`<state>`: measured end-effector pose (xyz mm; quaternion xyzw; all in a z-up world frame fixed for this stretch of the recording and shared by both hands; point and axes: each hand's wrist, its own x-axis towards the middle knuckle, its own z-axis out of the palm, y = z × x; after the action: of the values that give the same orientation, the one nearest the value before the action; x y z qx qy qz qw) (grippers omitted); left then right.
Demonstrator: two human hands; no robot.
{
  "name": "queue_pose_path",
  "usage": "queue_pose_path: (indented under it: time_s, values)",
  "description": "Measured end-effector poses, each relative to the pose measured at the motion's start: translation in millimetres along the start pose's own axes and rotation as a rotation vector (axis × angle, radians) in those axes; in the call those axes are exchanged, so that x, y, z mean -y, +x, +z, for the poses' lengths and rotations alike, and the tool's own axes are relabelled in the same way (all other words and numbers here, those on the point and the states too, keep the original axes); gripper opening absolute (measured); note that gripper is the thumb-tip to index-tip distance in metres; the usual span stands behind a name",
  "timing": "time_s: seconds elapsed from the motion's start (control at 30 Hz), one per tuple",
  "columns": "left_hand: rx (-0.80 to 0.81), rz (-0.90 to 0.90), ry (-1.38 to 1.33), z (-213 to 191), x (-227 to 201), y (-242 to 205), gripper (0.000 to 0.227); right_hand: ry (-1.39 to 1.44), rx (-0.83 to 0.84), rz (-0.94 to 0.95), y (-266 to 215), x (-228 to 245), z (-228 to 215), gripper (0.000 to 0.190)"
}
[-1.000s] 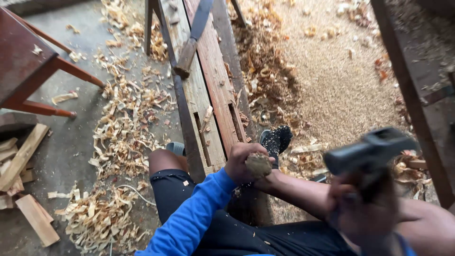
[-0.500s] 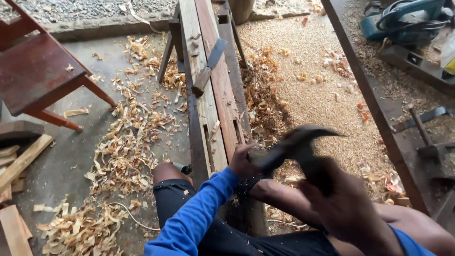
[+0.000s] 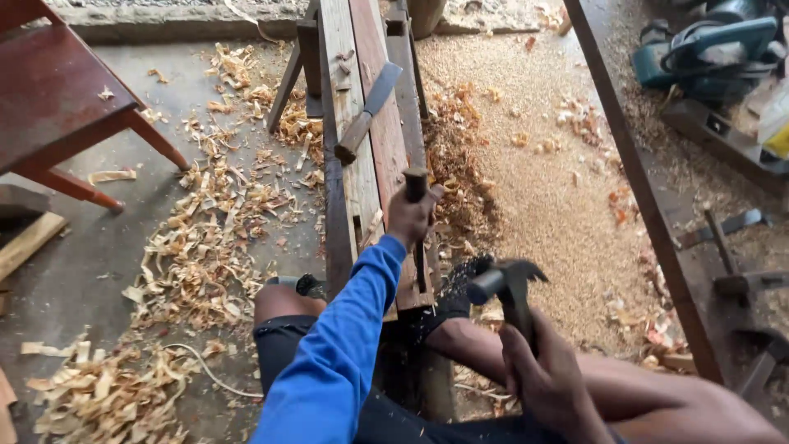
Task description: Using a hammer and chisel to carve out rectangular slots in a long wooden plank on a workbench.
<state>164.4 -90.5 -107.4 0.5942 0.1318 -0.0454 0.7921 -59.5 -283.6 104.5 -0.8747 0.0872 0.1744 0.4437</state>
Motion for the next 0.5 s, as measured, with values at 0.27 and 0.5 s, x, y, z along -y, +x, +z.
queue_pose_path:
  time_s: [0.27,0.5]
  values:
    - [0.233,0.424,-0.027,20,-65,-69,0.032,0.538,0.013,0.106,-2,-45,0,0.029]
    - [0.194,0.371,-0.024,15,-42,-71,0.036,0.509,0.053,0.101,20,-34,-7,0.032]
